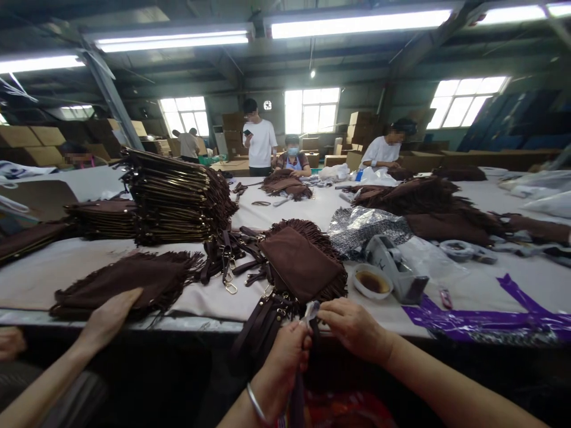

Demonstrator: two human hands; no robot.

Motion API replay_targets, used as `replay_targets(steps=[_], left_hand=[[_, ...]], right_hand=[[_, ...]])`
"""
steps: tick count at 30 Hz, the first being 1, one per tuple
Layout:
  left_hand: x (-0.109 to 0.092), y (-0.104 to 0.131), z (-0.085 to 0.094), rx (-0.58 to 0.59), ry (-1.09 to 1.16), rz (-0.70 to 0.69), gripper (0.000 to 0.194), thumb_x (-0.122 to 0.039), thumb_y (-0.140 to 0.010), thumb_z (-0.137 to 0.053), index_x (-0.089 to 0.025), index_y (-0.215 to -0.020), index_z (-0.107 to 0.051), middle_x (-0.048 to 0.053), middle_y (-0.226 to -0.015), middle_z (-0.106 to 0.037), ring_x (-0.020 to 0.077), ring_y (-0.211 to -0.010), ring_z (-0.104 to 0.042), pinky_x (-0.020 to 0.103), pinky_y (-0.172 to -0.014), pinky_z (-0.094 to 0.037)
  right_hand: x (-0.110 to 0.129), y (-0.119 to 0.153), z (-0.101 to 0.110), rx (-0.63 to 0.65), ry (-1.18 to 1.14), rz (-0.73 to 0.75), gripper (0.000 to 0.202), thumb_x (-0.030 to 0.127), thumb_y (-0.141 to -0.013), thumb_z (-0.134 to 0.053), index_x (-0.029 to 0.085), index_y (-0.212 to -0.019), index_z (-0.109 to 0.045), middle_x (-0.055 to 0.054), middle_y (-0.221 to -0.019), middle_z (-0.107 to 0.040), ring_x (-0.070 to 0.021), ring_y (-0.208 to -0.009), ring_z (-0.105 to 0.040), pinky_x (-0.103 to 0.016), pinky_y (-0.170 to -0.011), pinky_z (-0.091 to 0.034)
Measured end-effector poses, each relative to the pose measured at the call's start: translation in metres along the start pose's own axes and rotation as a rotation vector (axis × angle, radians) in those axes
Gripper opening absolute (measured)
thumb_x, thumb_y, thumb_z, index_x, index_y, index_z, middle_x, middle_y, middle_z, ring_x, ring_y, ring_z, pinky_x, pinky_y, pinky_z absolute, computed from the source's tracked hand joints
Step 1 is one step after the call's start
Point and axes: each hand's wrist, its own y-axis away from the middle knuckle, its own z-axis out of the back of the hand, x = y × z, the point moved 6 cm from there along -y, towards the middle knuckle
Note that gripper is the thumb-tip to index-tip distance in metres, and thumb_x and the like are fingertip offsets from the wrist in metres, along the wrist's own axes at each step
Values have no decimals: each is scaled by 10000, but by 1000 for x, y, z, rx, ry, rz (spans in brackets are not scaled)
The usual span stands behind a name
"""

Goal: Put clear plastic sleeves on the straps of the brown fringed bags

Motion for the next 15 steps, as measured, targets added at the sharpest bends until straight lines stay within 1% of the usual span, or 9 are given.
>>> replay_targets(steps=[1,3,6,7,8,9,10,12,15], left_hand=[[0,0,0,-5,-15,-1,369,-538,-741,-581,-189,-822,-491,-95,-561,-378,29,-378,-233,169,-353,-146],[2,-1,1,-3,-33,4,398,-571,-728,-575,-191,-812,-488,-100,-560,-366,26,-377,-215,169,-355,-141],[4,-5,3,-8,-53,-12,463,-633,-696,-591,-194,-813,-499,-101,-560,-363,26,-381,-216,166,-357,-156],[6,-8,4,-9,-57,-14,489,-653,-675,-605,-195,-815,-505,-103,-557,-362,27,-380,-212,166,-355,-162],[8,-11,5,-9,-58,-4,520,-675,-642,-624,-197,-811,-509,-105,-549,-360,27,-376,-203,168,-350,-161],[10,-14,6,-4,-57,14,551,-693,-602,-646,-198,-803,-512,-107,-539,-355,28,-372,-194,170,-345,-159],[13,-18,7,8,-55,36,579,-707,-562,-666,-198,-793,-515,-108,-529,-352,28,-370,-191,173,-343,-156],[16,-24,8,35,-44,64,609,-712,-510,-699,-196,-781,-522,-108,-519,-349,28,-372,-195,172,-347,-158],[18,-30,10,64,-27,84,606,-681,-486,-742,-190,-770,-530,-105,-511,-338,26,-381,-205,168,-366,-153]], right_hand=[[-12,7,18,-69,-2,-75,261,176,-913,-480,217,-1110,-645,-94,-1063,-689,-205,-966,-623,-333,-873,-485],[-52,28,64,-253,8,-301,249,225,-913,-499,221,-1109,-653,-96,-1092,-691,-219,-1014,-624,-348,-924,-475],[-136,83,136,-528,56,-835,277,329,-868,-553,190,-1076,-671,-113,-1079,-702,-239,-976,-645,-344,-890,-484],[-162,106,153,-556,56,-1039,301,335,-859,-546,180,-1086,-669,-110,-1041,-714,-230,-930,-657,-334,-852,-492],[-181,124,169,-570,81,-1139,298,315,-851,-532,146,-1046,-680,-126,-953,-726,-231,-854,-665,-341,-795,-498],[-197,140,179,-564,90,-1210,262,292,-829,-541,123,-948,-701,-128,-843,-728,-228,-768,-661,-337,-726,-499],[-208,153,185,-542,85,-1260,223,277,-808,-552,118,-824,-707,-116,-722,-712,-217,-680,-645,-324,-653,-490],[-222,168,181,-489,43,-1298,242,268,-789,-562,134,-616,-665,-82,-550,-651,-190,-537,-592,-292,-527,-450],[-227,168,155,-445,-55,-1273,328,311,-827,-521,160,-558,-632,-45,-502,-622,-158,-454,-546,-253,-435,-404]])
